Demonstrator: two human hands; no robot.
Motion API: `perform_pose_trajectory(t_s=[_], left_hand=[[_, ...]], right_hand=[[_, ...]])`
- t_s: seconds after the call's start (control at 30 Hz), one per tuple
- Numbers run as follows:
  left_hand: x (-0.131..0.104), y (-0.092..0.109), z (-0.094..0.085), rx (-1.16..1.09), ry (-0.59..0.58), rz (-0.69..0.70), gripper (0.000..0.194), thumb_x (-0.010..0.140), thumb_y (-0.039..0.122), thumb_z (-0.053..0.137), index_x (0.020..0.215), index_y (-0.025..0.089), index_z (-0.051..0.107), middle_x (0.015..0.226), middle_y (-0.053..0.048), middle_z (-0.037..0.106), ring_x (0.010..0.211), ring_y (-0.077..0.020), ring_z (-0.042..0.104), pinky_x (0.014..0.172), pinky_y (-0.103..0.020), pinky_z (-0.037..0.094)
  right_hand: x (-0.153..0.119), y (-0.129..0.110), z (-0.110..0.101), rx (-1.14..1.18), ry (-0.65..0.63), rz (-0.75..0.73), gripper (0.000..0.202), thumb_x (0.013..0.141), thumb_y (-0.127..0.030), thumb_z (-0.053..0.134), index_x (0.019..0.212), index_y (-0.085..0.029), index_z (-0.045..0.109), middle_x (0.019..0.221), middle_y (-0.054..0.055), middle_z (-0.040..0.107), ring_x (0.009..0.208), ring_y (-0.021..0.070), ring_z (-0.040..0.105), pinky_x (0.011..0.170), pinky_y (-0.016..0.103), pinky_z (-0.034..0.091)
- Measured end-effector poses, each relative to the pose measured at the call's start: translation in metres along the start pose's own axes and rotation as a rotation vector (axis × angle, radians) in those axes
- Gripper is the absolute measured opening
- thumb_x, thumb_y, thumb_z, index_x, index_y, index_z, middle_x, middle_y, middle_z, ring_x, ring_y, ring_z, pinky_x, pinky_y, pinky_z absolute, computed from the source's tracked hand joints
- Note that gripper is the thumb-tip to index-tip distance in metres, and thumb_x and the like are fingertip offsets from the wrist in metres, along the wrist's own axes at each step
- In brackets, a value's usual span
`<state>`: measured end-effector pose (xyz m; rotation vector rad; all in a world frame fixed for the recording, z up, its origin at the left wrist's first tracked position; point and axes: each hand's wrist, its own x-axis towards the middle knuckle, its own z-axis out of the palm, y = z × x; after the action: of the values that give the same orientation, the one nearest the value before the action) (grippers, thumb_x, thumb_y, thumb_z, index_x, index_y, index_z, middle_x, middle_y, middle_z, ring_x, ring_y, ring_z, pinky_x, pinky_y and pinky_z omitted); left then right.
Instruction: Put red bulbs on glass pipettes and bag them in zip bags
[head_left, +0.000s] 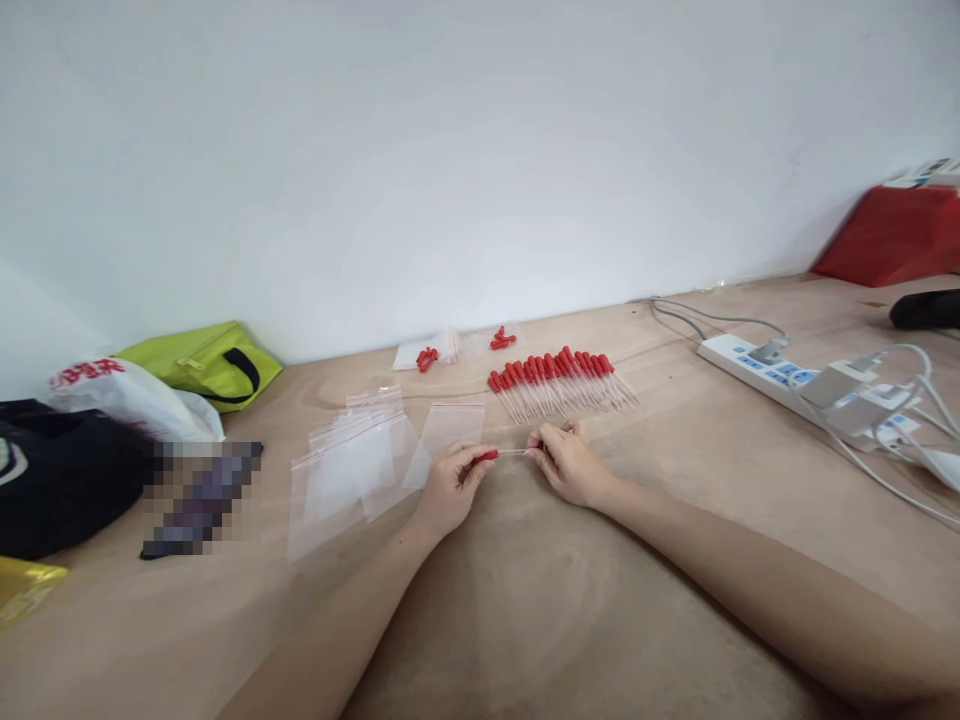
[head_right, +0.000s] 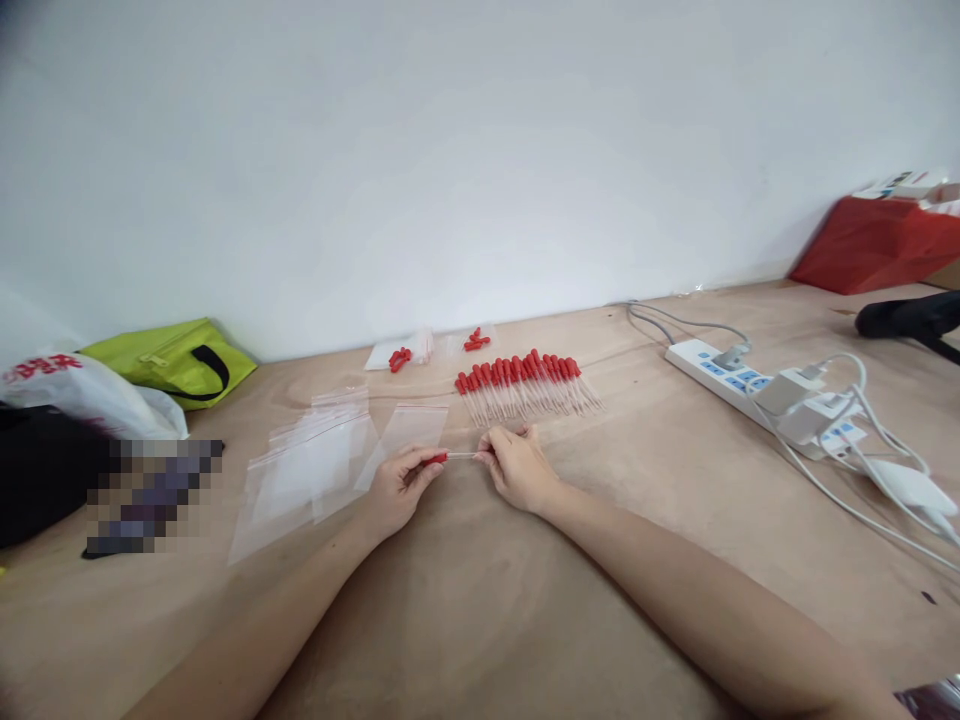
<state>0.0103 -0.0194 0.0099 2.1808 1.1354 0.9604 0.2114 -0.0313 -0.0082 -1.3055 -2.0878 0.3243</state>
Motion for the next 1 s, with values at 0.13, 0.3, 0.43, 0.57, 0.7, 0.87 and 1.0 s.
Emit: perform_pose_trajectory(t_s=[0.13, 0.3, 0.43, 0.57, 0.7, 0.87, 1.0], left_hand=[[-0.001, 0.001, -0.001, 0.011, -0.022, 0.045, 0.017, 0.082, 0.023, 0.048, 0.083, 0.018, 0.065, 0.077, -0.004, 0.062, 0.073, -0.0138, 0.058, 0.066, -0.025, 0.047], [-0.003, -0.005, 0.002, -0.095, -0.016, 0.004, 0.02, 0.08, 0.028, 0.05, 0.084, 0.017, 0.066, 0.073, -0.004, 0.064, 0.066, -0.013, 0.06, 0.062, -0.024, 0.049], [-0.004, -0.01, 0.004, -0.231, -0.042, -0.122, 0.027, 0.078, 0.035, 0.053, 0.092, 0.015, 0.065, 0.07, -0.003, 0.067, 0.06, -0.013, 0.062, 0.061, -0.025, 0.052], [-0.005, -0.011, 0.002, -0.23, -0.099, -0.163, 0.029, 0.078, 0.036, 0.053, 0.095, 0.016, 0.064, 0.075, -0.003, 0.069, 0.064, -0.0139, 0.064, 0.064, -0.025, 0.053], [-0.004, -0.009, 0.001, -0.211, -0.122, -0.126, 0.025, 0.078, 0.035, 0.053, 0.091, 0.016, 0.064, 0.073, -0.003, 0.068, 0.065, -0.0138, 0.063, 0.064, -0.025, 0.052], [-0.004, -0.004, 0.002, -0.199, -0.129, -0.111, 0.025, 0.08, 0.037, 0.049, 0.081, 0.016, 0.063, 0.061, 0.0, 0.063, 0.054, -0.0108, 0.059, 0.055, -0.021, 0.05], [-0.004, -0.002, 0.002, -0.125, -0.132, -0.062, 0.024, 0.081, 0.035, 0.047, 0.077, 0.016, 0.062, 0.059, 0.0, 0.062, 0.053, -0.0099, 0.058, 0.056, -0.021, 0.047]], right_hand=[[0.0, -0.002, -0.004, 0.01, -0.035, -0.07, 0.012, 0.085, -0.024, 0.041, 0.08, -0.018, 0.05, 0.078, 0.0, 0.061, 0.07, 0.0118, 0.052, 0.076, 0.031, 0.022], [0.001, -0.002, -0.006, 0.006, -0.051, -0.142, 0.018, 0.087, -0.024, 0.038, 0.085, -0.019, 0.055, 0.085, 0.002, 0.062, 0.078, 0.0126, 0.052, 0.076, 0.03, 0.021], [0.001, -0.001, -0.005, -0.021, -0.047, -0.138, 0.022, 0.088, -0.023, 0.036, 0.086, -0.018, 0.057, 0.085, 0.003, 0.061, 0.078, 0.0129, 0.052, 0.076, 0.03, 0.022], [0.001, -0.001, -0.005, -0.034, -0.048, -0.128, 0.023, 0.089, -0.024, 0.035, 0.085, -0.018, 0.057, 0.085, 0.004, 0.062, 0.077, 0.0125, 0.052, 0.076, 0.03, 0.023], [0.0, -0.001, -0.005, -0.037, -0.042, -0.129, 0.023, 0.089, -0.025, 0.035, 0.084, -0.018, 0.057, 0.084, 0.003, 0.062, 0.076, 0.0122, 0.053, 0.076, 0.029, 0.023], [0.001, -0.001, -0.005, -0.023, -0.077, -0.147, 0.023, 0.089, -0.027, 0.036, 0.084, -0.019, 0.058, 0.083, 0.001, 0.062, 0.074, 0.0112, 0.053, 0.075, 0.029, 0.022], [0.002, -0.002, -0.007, -0.017, -0.099, -0.145, 0.023, 0.089, -0.027, 0.038, 0.083, -0.02, 0.059, 0.083, 0.001, 0.063, 0.073, 0.0111, 0.053, 0.074, 0.029, 0.021]])
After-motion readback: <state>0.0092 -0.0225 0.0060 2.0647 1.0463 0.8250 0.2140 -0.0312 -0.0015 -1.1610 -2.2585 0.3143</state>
